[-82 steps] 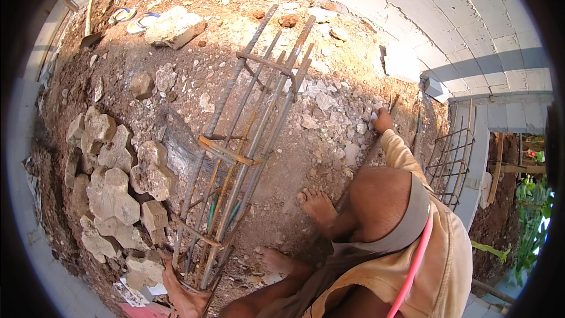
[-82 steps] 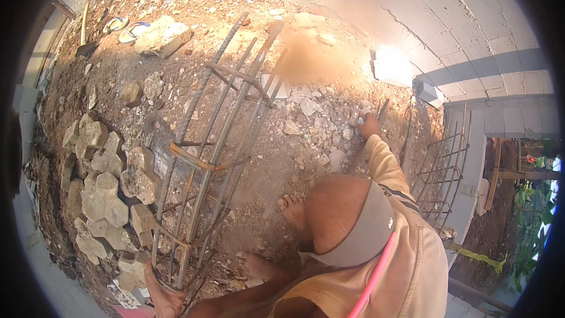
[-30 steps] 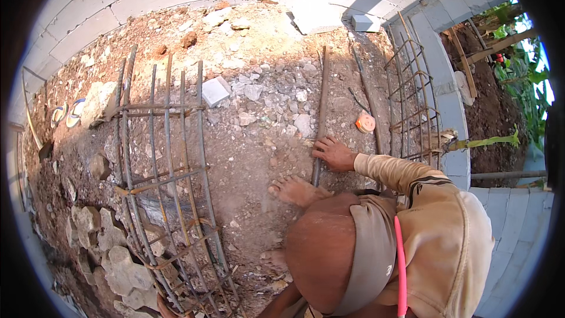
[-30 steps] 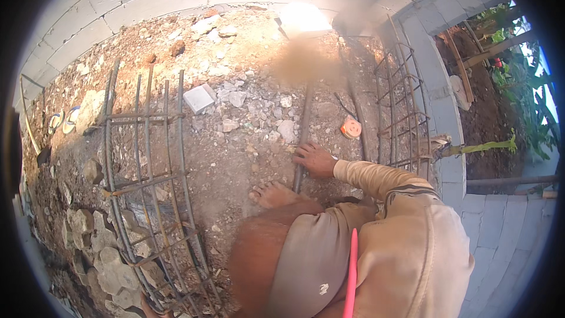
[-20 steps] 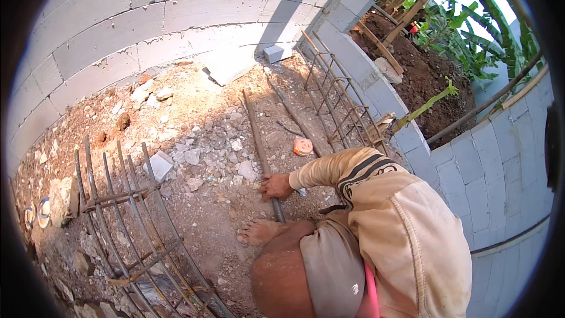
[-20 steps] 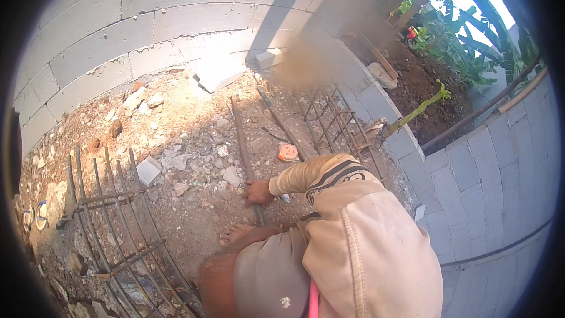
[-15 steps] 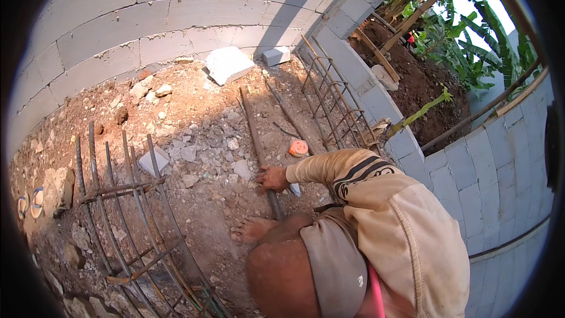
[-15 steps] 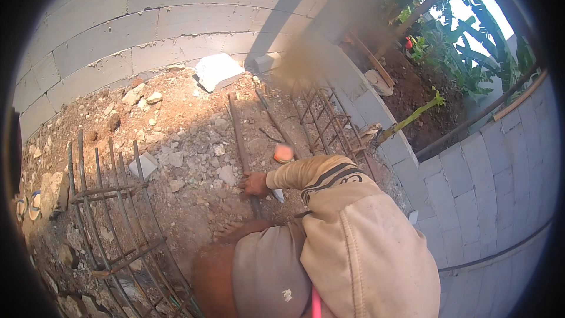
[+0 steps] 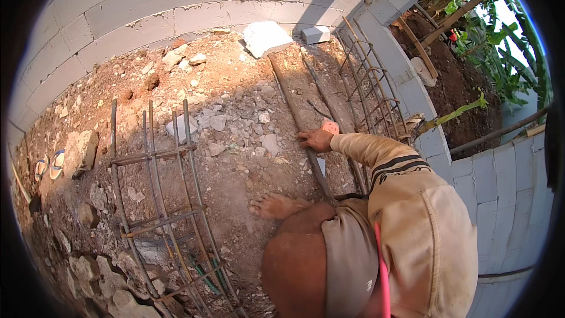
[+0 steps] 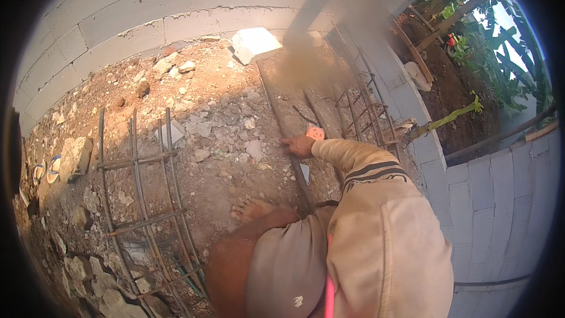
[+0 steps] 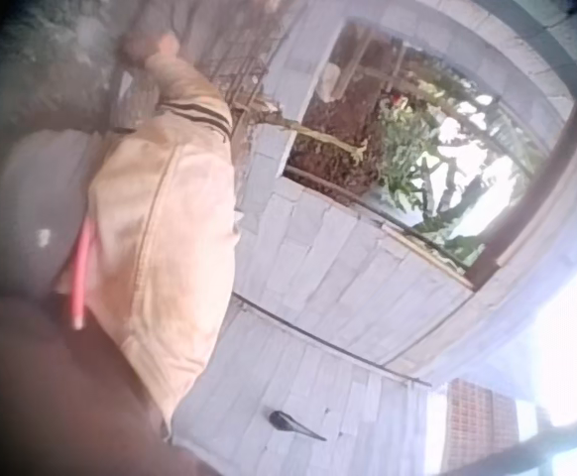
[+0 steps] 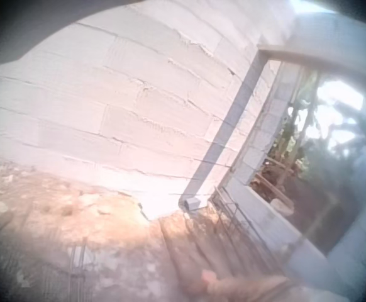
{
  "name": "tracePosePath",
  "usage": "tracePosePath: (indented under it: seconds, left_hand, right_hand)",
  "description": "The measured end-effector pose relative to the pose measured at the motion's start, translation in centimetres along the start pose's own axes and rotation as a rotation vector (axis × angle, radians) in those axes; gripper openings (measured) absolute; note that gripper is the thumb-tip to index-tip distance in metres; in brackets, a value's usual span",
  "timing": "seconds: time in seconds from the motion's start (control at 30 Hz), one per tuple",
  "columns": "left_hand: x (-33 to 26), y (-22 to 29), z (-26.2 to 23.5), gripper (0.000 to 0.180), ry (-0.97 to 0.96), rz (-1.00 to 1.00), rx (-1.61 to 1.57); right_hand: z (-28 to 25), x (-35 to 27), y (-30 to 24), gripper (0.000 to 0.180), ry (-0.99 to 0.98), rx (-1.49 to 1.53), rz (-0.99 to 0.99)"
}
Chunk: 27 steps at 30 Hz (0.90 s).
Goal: The person sits on the ground and uses a tape measure to check dimensions of a rebar cage. They then use pliers to twist wire ties around the intersections of the rebar rods to secure the cage structure.
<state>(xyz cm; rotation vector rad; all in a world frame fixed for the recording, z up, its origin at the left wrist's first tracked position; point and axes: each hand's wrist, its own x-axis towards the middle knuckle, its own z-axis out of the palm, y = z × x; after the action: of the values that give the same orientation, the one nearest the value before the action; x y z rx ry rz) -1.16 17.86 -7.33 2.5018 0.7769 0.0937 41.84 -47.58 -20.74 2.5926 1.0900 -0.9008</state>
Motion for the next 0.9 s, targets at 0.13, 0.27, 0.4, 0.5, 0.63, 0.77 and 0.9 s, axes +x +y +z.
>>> tracePosePath:
  seconds: [0.13, 0.27, 0.4, 0.5, 0.63, 0.77, 0.9]
  left_hand:
    - [0.2, 0.1, -0.4, 0.078, 0.002, -0.02, 0.018]
    - [0.8, 0.1, -1.0, 0.078, -0.014, -0.025, 0.03]
    - [2.0, 1.2, -0.6, 0.077, -0.022, 0.006, 0.03]
    - [2.9, 2.4, 1.0, 0.077, 0.007, 0.021, -0.025]
    - [4.0, 3.7, 2.2, 0.076, -0.004, 0.044, -0.088]
    - [3.3, 4.0, 2.1, 0.076, -0.017, 0.032, -0.14]
    - [1.5, 4.4, 2.3, 0.075, -0.049, -0.01, -0.24]
  right_hand:
    - [-1.7, -1.5, -0.7, 0.054, 0.17, 0.235, 0.271]
    - [1.8, -5.0, 1.7, 0.066, 0.424, 0.162, 0.621]
    - [4.5, -6.7, 3.2, 0.069, 0.311, 0.271, 0.763]
    - [3.9, -3.1, 2.9, 0.065, 0.307, 0.153, 0.764]
    - [3.9, -3.8, 3.3, 0.073, 0.257, 0.259, 0.771]
    - [2.8, -4.0, 3.0, 0.082, 0.246, 0.413, 0.763]
    - [1.7, -5.0, 2.1, 0.088, 0.397, 0.573, 0.62]
